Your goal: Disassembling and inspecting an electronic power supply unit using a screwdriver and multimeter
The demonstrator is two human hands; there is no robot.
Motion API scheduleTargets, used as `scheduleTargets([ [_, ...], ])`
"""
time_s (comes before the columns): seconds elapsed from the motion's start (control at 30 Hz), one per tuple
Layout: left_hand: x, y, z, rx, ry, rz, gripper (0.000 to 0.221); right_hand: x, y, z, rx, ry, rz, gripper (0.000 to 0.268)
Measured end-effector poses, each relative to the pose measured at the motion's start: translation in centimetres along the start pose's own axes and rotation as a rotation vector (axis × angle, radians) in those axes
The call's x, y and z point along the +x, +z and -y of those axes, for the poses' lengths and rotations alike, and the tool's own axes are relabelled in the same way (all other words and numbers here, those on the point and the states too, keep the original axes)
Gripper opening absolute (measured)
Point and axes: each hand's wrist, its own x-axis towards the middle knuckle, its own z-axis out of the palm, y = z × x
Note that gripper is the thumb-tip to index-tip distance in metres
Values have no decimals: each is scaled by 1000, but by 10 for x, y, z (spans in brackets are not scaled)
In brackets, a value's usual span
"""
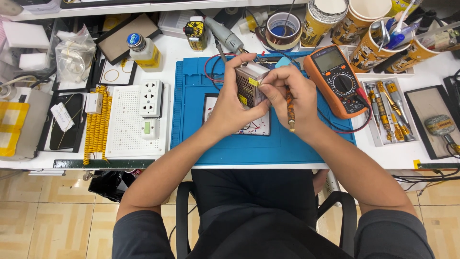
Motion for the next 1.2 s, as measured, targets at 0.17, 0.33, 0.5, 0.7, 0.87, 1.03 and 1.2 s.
scheduleTargets([
  [0.17,-1,2,10,-78,-10,50,91,-6,0,-13,-86,-129,-20,6],
  [0.33,-1,1,18,-188,-9,93,91,-9,1,-18,-104,-223,-32,8],
  [0.5,0,-2,30,-359,-34,137,93,-15,3,-18,-107,-281,-11,10],
  [0.7,7,-10,20,-381,-18,173,90,1,-6,-5,37,-185,-189,10],
  [0.87,2,-8,-2,-231,-36,223,79,9,-14,13,71,54,-254,15],
  [1.03,2,-7,-3,-242,-40,229,78,12,-15,12,156,179,-243,23],
  [1.2,2,-9,-3,-239,-22,231,78,12,-18,10,228,272,-193,18],
])
